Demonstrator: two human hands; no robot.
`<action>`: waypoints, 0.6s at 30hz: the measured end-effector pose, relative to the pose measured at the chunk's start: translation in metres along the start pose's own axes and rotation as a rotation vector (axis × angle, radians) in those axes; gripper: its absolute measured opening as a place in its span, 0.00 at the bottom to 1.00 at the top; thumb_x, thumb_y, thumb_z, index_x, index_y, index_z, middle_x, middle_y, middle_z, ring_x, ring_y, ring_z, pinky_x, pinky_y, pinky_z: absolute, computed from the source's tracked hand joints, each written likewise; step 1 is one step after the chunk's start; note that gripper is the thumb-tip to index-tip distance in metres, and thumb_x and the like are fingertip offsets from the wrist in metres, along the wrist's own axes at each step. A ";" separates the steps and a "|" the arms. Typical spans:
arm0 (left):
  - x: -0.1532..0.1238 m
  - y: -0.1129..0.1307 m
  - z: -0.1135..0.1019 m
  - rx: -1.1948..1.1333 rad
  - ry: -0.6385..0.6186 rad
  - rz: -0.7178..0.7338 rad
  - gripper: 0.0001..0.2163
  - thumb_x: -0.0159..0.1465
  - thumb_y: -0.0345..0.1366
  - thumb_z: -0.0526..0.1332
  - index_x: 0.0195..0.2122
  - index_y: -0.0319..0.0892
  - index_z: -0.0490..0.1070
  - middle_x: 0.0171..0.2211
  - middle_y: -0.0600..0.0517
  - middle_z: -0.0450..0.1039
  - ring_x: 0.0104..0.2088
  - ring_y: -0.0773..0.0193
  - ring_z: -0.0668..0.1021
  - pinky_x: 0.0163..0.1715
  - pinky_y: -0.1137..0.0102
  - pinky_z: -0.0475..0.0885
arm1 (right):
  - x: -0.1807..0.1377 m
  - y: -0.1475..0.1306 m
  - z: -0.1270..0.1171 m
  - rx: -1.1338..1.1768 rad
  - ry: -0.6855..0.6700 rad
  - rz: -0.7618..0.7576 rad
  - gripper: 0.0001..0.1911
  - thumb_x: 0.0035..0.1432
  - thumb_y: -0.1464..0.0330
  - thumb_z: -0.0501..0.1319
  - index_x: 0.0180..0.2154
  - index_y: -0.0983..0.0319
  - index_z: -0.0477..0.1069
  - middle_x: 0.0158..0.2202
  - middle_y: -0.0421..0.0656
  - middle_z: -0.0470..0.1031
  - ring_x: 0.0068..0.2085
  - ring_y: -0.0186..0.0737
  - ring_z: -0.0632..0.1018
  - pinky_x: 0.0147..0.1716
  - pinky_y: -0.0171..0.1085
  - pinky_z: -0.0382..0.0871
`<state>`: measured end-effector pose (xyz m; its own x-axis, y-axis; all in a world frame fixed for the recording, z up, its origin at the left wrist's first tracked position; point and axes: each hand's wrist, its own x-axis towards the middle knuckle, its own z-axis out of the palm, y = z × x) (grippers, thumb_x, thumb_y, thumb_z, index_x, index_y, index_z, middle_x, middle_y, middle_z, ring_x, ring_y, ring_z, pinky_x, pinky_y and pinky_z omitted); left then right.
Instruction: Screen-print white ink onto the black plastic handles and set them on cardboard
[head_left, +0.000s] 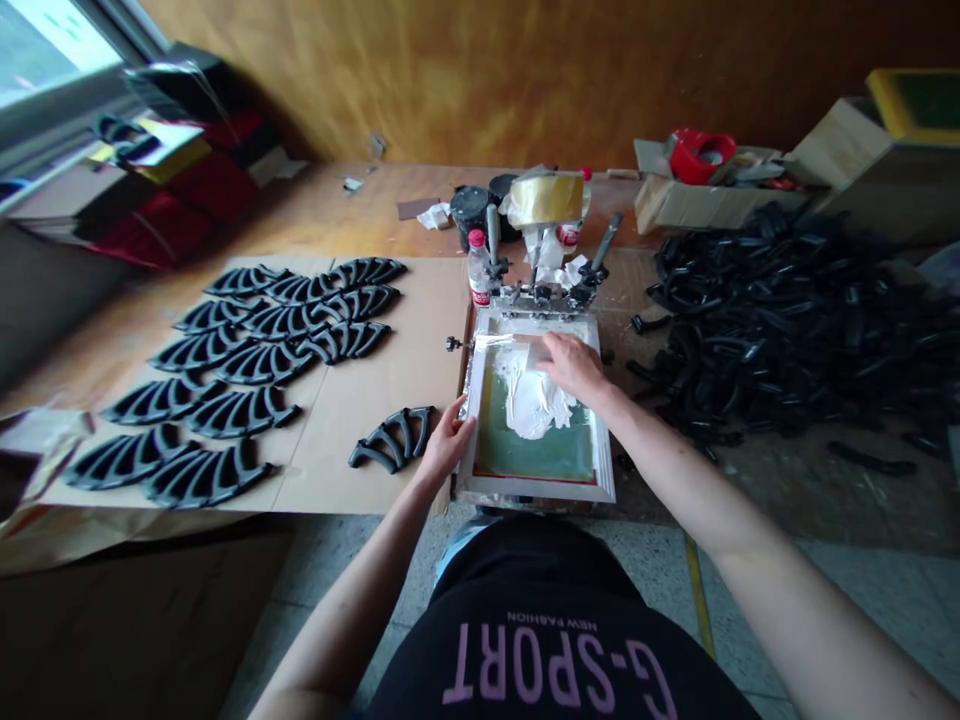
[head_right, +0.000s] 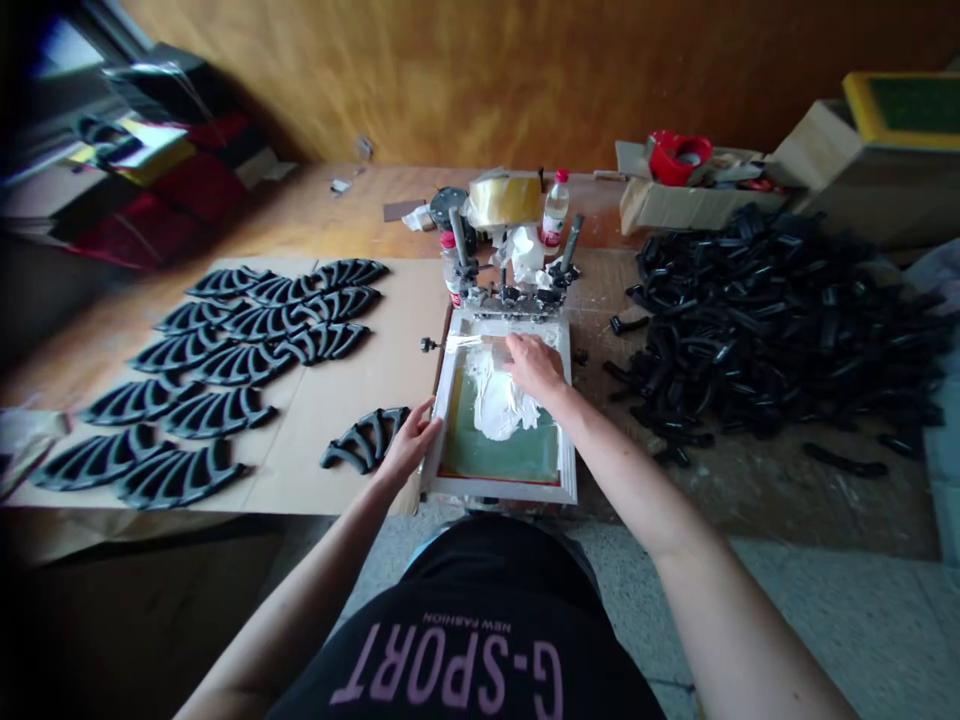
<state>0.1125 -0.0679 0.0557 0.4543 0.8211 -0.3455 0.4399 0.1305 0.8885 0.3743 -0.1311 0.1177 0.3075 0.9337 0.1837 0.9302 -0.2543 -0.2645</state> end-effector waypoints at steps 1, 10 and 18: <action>0.002 -0.002 -0.001 0.008 -0.002 -0.001 0.30 0.59 0.47 0.63 0.62 0.45 0.65 0.29 0.54 0.75 0.26 0.67 0.73 0.26 0.74 0.67 | -0.007 -0.006 0.004 -0.010 -0.060 -0.027 0.11 0.58 0.68 0.63 0.43 0.63 0.70 0.42 0.48 0.74 0.43 0.46 0.74 0.41 0.40 0.68; -0.002 -0.002 -0.002 -0.027 -0.013 -0.006 0.29 0.59 0.49 0.62 0.60 0.44 0.67 0.32 0.51 0.77 0.29 0.65 0.76 0.28 0.73 0.69 | -0.069 0.001 -0.010 0.076 -0.271 -0.478 0.06 0.57 0.75 0.58 0.35 0.60 0.72 0.35 0.41 0.75 0.36 0.37 0.73 0.32 0.33 0.59; -0.004 -0.002 0.000 -0.077 -0.032 -0.003 0.29 0.60 0.51 0.61 0.60 0.43 0.66 0.33 0.50 0.77 0.31 0.63 0.77 0.29 0.72 0.70 | -0.089 -0.009 0.011 0.122 -0.154 -0.388 0.12 0.61 0.75 0.54 0.41 0.60 0.75 0.37 0.44 0.75 0.38 0.40 0.75 0.36 0.36 0.65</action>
<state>0.1097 -0.0710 0.0550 0.4779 0.8028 -0.3565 0.3811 0.1762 0.9076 0.3361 -0.2091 0.0939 -0.1026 0.9832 0.1508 0.9378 0.1462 -0.3149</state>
